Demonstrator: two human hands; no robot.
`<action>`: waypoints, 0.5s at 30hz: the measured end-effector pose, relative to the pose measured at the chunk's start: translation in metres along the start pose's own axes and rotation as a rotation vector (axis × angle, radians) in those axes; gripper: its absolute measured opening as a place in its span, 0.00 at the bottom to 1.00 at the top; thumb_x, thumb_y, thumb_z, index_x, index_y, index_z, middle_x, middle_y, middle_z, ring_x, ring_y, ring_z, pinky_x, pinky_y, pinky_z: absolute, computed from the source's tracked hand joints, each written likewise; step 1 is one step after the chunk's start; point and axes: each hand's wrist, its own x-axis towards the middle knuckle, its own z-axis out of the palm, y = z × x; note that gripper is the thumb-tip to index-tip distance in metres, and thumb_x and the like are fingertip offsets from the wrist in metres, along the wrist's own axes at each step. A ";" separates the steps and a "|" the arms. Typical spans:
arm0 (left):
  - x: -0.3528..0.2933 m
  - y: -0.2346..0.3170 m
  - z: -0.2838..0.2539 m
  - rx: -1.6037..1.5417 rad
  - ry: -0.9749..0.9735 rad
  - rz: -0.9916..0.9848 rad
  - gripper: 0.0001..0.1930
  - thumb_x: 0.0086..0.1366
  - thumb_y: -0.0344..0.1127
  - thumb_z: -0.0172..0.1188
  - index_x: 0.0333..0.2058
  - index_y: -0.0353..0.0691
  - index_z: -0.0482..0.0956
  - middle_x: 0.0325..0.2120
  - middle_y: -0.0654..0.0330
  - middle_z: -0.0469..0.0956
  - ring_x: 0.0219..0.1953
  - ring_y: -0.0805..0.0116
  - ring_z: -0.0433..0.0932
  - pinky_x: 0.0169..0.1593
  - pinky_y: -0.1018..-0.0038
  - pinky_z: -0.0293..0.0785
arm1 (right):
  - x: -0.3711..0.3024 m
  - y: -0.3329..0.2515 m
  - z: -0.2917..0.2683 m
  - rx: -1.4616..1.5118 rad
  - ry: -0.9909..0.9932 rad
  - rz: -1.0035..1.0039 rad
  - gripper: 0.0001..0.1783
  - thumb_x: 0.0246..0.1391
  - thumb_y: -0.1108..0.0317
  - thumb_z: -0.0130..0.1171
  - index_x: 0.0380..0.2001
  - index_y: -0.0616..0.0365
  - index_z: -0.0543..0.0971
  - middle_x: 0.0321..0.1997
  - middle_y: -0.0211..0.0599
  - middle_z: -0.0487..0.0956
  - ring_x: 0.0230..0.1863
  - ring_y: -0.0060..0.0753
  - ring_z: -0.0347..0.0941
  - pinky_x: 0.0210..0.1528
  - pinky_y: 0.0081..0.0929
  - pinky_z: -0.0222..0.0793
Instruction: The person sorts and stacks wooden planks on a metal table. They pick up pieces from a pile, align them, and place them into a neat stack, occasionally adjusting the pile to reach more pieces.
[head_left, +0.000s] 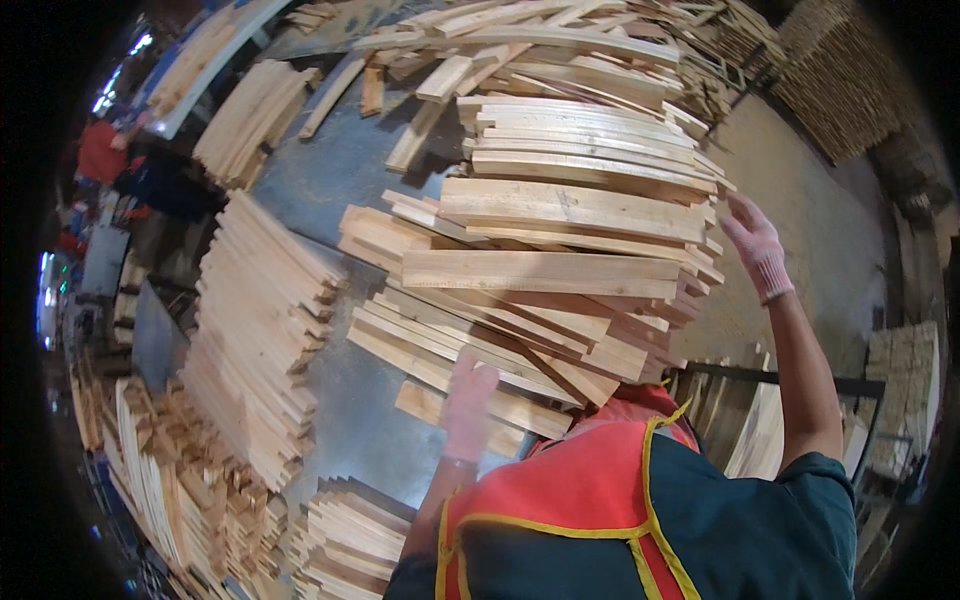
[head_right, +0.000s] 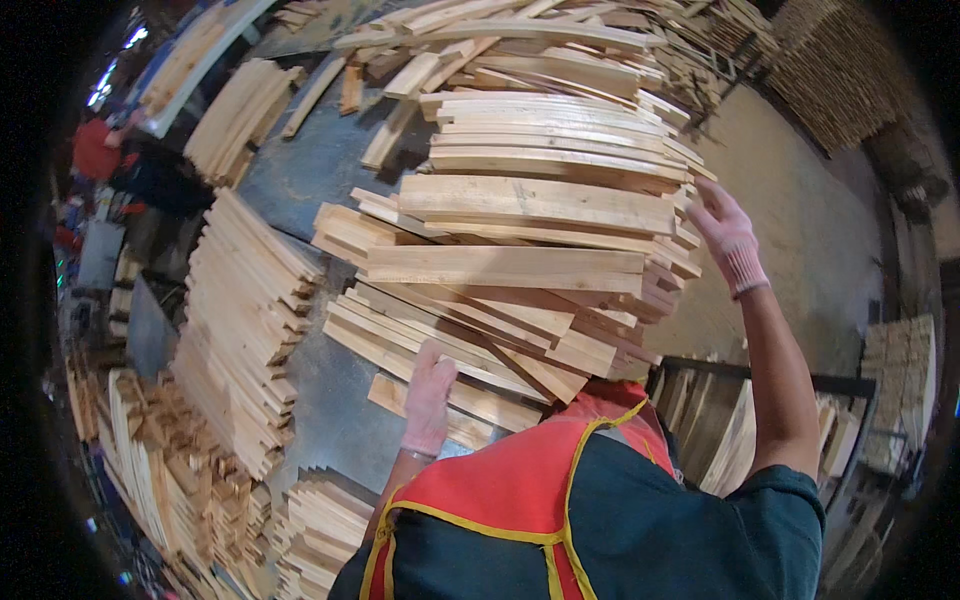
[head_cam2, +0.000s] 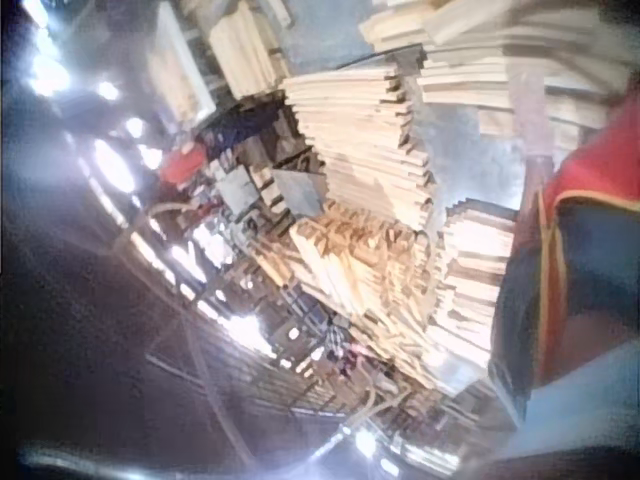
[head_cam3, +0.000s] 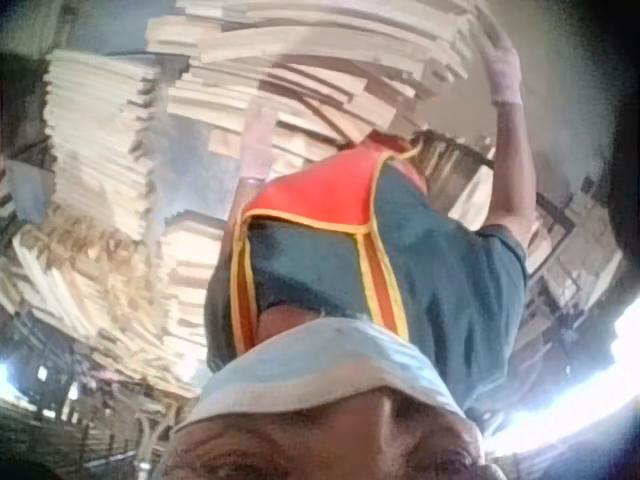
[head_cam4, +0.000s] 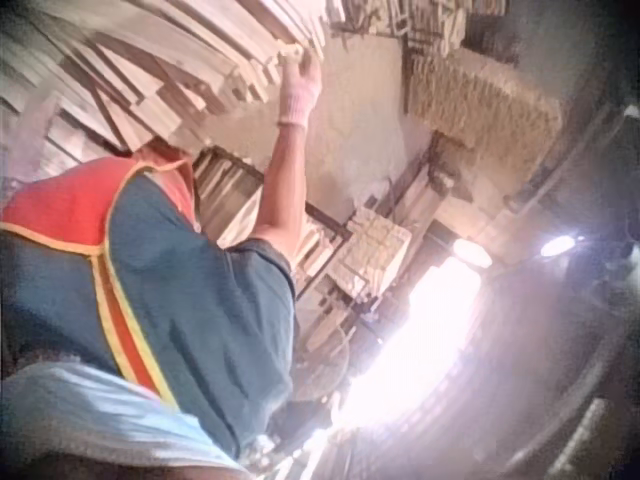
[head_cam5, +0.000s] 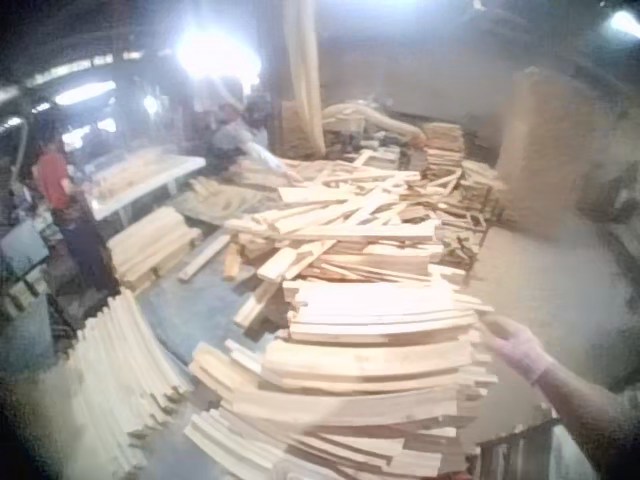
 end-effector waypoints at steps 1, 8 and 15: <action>0.010 0.001 0.017 -0.118 0.063 -0.010 0.37 0.68 0.37 0.64 0.71 0.30 0.61 0.66 0.45 0.67 0.69 0.59 0.65 0.69 0.68 0.65 | 0.025 -0.021 0.010 -0.123 -0.012 -0.108 0.33 0.61 0.53 0.65 0.64 0.60 0.74 0.65 0.49 0.77 0.66 0.45 0.73 0.69 0.35 0.66; 0.043 0.063 0.118 0.684 0.300 -0.053 0.47 0.64 0.56 0.65 0.72 0.31 0.58 0.72 0.34 0.57 0.76 0.41 0.54 0.76 0.61 0.51 | 0.193 -0.038 0.049 -0.538 -0.186 -0.375 0.44 0.59 0.37 0.60 0.68 0.59 0.71 0.71 0.53 0.72 0.71 0.53 0.67 0.72 0.40 0.62; 0.047 0.068 0.177 0.155 0.410 0.198 0.44 0.66 0.49 0.67 0.74 0.41 0.56 0.73 0.46 0.58 0.74 0.53 0.59 0.74 0.64 0.58 | 0.217 -0.056 0.094 -0.303 -0.636 -0.267 0.47 0.57 0.37 0.63 0.68 0.62 0.71 0.53 0.53 0.83 0.55 0.46 0.78 0.60 0.35 0.72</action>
